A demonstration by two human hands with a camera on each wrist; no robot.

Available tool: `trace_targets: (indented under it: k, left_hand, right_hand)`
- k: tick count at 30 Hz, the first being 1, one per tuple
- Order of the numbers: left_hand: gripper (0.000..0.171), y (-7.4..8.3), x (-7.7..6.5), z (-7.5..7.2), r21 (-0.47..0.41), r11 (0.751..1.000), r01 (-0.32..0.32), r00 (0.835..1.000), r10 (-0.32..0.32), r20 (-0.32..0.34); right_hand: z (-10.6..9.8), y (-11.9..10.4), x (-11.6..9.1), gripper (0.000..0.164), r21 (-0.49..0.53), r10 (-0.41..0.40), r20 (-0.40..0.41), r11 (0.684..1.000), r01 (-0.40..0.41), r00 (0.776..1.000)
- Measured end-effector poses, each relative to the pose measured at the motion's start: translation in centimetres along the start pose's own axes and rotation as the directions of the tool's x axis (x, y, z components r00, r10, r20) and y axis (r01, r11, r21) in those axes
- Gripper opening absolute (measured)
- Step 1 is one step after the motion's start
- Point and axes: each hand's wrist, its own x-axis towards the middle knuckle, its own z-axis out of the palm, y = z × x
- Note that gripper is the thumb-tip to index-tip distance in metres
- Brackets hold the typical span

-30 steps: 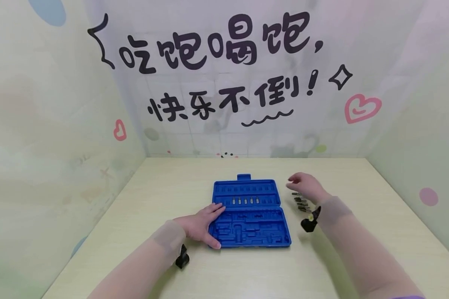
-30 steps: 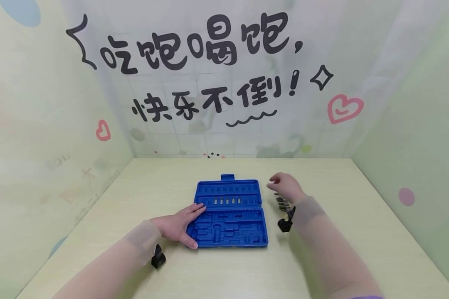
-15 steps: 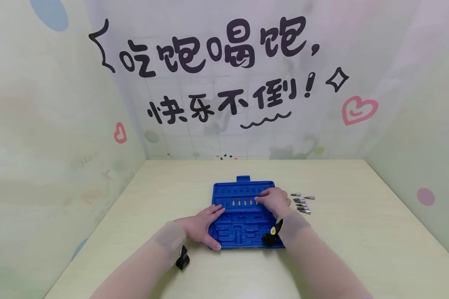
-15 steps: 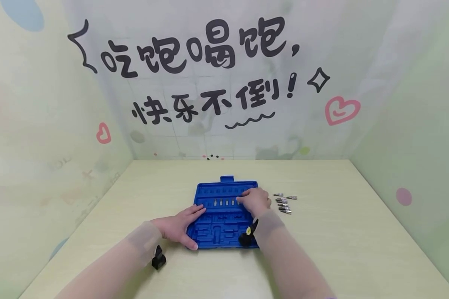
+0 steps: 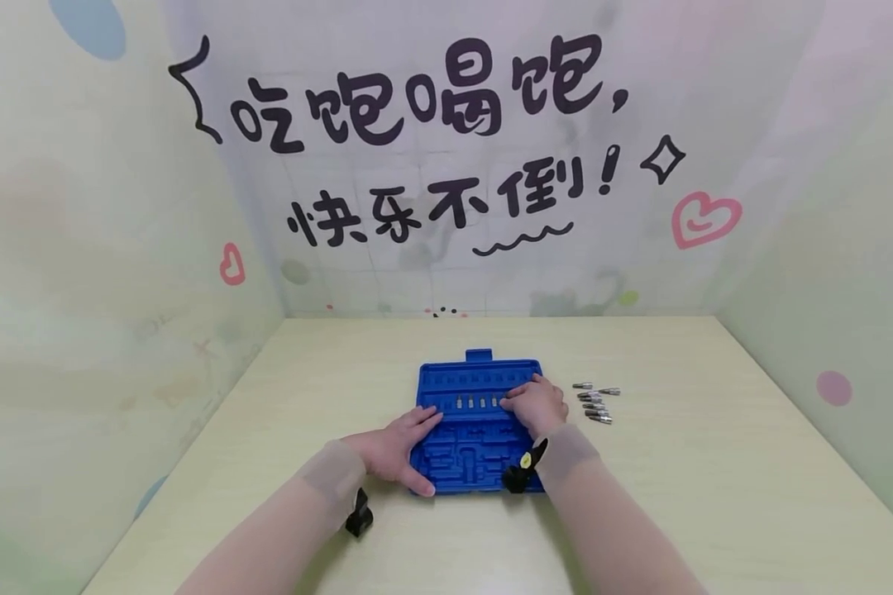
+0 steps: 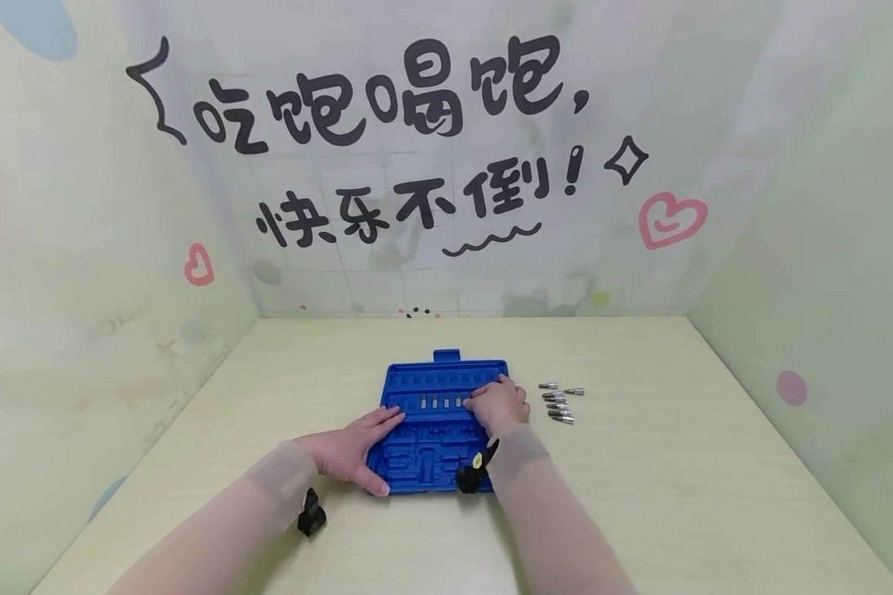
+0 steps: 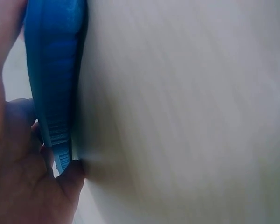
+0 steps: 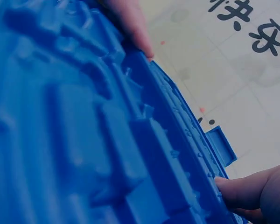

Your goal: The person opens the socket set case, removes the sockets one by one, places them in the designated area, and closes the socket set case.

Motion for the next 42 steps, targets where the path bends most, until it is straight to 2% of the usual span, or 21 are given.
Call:
trace_targets:
  k: [10,23,31,42]
  left_hand:
    - [0.114,-0.5,-0.1,0.0,-0.014,1.000,-0.003,1.000,0.003,-0.005]
    - [0.114,-0.5,0.0,-0.1,-0.018,1.000,-0.009,1.000,0.009,-0.004]
    - [0.115,-0.4,0.2,0.1,-0.023,1.000,-0.018,1.000,0.018,-0.002]
    - [0.114,-0.3,0.3,0.1,0.002,1.000,-0.026,1.000,0.026,-0.001]
  right_hand:
    - [-0.4,-0.7,0.3,0.024,0.007,0.014,0.084,1.000,-0.014,0.996]
    - [-0.8,-0.4,0.6,0.019,0.075,0.002,0.087,0.997,-0.009,0.996]
    - [-0.9,0.6,1.1,0.021,0.111,-0.037,0.125,0.994,0.023,0.991]
    - [-1.0,0.7,0.9,0.014,0.151,0.012,0.099,0.988,-0.027,0.995]
